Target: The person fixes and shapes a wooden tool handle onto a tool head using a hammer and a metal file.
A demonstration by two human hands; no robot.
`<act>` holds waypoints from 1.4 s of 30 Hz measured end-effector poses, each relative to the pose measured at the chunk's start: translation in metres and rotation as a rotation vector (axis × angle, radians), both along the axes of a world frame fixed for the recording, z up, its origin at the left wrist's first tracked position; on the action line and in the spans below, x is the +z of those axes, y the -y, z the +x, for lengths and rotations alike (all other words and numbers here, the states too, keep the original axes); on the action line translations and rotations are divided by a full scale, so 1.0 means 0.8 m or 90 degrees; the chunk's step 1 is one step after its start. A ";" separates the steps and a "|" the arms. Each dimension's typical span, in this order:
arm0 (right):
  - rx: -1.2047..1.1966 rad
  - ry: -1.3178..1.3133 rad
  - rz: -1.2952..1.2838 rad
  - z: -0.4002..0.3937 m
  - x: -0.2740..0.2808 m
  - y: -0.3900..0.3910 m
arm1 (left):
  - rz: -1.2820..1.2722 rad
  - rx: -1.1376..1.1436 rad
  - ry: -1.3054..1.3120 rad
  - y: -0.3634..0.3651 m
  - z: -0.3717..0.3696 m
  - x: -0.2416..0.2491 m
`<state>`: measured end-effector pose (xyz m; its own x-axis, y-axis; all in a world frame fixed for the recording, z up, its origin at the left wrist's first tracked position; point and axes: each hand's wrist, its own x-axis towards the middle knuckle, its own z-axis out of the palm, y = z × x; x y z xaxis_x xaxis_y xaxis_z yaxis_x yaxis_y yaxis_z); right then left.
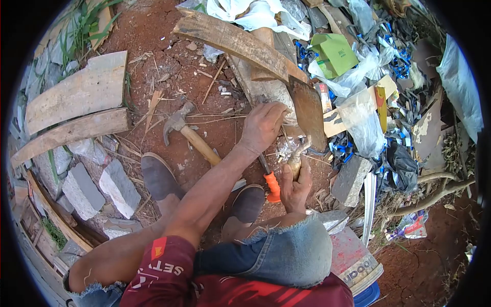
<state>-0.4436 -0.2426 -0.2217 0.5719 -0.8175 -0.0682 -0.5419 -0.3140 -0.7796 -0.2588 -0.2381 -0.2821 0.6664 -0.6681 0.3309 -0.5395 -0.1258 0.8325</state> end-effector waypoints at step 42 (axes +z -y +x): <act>-0.007 -0.024 0.075 0.020 0.014 0.005 | -0.021 0.004 0.049 0.006 -0.003 -0.009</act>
